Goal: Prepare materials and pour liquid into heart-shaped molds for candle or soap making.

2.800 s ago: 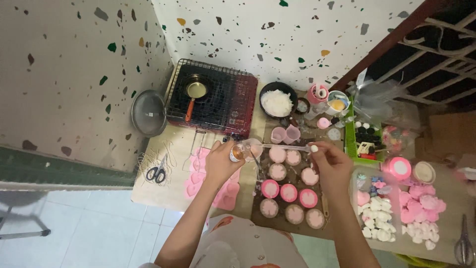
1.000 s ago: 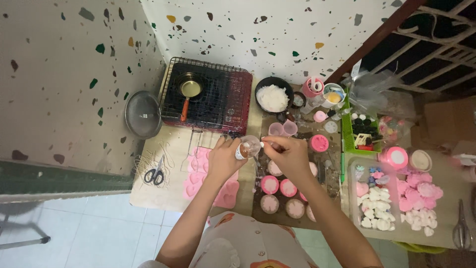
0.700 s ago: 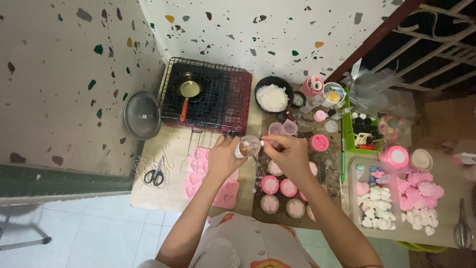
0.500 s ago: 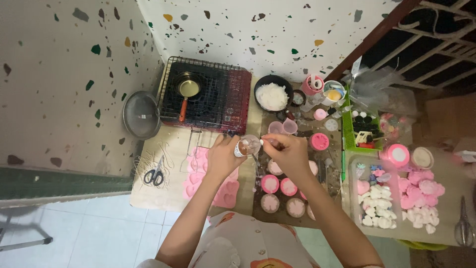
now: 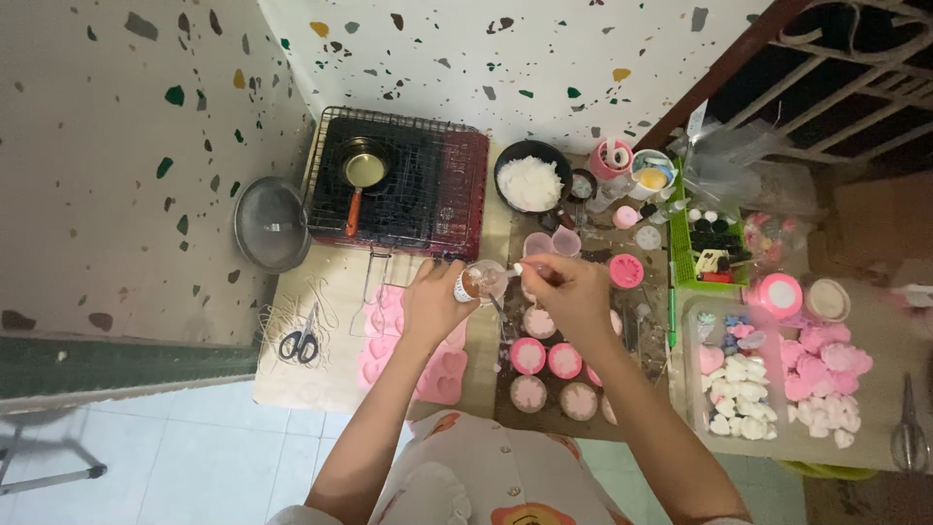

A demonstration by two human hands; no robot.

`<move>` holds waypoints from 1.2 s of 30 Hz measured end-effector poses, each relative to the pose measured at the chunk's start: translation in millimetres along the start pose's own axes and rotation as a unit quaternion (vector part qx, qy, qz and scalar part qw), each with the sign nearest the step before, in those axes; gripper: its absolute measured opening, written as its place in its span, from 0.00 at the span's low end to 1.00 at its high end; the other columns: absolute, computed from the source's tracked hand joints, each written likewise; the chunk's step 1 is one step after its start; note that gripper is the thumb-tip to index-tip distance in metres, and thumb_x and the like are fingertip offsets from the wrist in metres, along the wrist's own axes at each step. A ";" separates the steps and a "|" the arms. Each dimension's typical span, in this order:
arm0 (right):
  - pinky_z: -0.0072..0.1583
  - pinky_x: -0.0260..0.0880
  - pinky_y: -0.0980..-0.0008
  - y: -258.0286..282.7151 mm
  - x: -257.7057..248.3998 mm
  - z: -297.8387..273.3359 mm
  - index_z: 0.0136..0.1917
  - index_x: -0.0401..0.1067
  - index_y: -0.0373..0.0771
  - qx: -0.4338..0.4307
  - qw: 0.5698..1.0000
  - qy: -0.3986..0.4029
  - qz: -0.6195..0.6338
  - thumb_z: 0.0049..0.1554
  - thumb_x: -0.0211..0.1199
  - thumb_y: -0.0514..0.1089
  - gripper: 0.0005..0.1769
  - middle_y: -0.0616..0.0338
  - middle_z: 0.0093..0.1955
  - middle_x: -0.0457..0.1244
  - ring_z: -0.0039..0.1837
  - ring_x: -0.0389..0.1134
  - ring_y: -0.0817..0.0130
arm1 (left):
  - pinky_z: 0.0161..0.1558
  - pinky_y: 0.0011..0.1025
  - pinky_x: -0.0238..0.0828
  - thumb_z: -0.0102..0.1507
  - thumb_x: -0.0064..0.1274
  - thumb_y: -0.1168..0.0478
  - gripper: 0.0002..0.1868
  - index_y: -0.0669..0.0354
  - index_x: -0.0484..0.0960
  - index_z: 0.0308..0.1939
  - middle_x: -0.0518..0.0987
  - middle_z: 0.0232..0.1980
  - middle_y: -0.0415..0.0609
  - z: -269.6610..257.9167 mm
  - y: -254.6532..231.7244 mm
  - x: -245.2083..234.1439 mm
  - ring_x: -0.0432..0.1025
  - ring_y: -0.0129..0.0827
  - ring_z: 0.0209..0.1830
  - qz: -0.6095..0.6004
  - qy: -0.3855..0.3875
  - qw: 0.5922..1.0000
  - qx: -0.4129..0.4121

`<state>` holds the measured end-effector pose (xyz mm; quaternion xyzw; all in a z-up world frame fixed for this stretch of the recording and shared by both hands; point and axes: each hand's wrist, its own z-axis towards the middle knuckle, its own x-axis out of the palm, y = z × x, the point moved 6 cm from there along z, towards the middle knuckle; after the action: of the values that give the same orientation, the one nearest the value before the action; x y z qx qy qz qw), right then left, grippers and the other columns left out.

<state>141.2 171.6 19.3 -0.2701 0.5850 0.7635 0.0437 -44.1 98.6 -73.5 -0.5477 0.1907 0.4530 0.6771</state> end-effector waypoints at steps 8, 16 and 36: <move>0.32 0.61 0.78 -3.1 -29.2 0.1 0.48 0.82 0.34 0.098 0.994 -0.022 0.041 0.57 0.68 0.39 0.08 0.66 0.30 0.66 0.30 0.63 0.84 | 0.42 0.42 0.72 0.46 0.70 0.53 0.25 0.53 0.79 0.43 0.81 0.37 0.49 4.2 13.0 22.4 0.72 0.46 0.44 -0.002 0.022 1.000 -0.019; 0.32 0.60 0.78 -36.8 -51.3 -1.4 0.48 0.81 0.34 0.128 0.989 -0.060 0.034 0.58 0.67 0.39 0.07 0.66 0.30 0.66 0.30 0.62 0.83 | 0.41 0.42 0.72 0.46 0.70 0.53 0.24 0.52 0.78 0.41 0.82 0.37 0.48 12.1 11.9 39.7 0.72 0.46 0.44 -0.015 0.035 0.999 -0.007; 0.34 0.62 0.76 -70.4 -52.3 5.4 0.48 0.80 0.32 0.160 0.982 -0.086 0.047 0.58 0.67 0.39 0.08 0.63 0.31 0.67 0.31 0.63 0.81 | 0.39 0.43 0.71 0.47 0.69 0.52 0.21 0.53 0.79 0.39 0.82 0.37 0.49 15.1 37.0 37.6 0.73 0.47 0.42 -0.022 0.026 0.998 -0.047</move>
<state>210.7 211.6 -16.7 -0.1652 0.7058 0.6815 0.1012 -58.6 127.2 -118.0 -0.5947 0.1741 0.4323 0.6551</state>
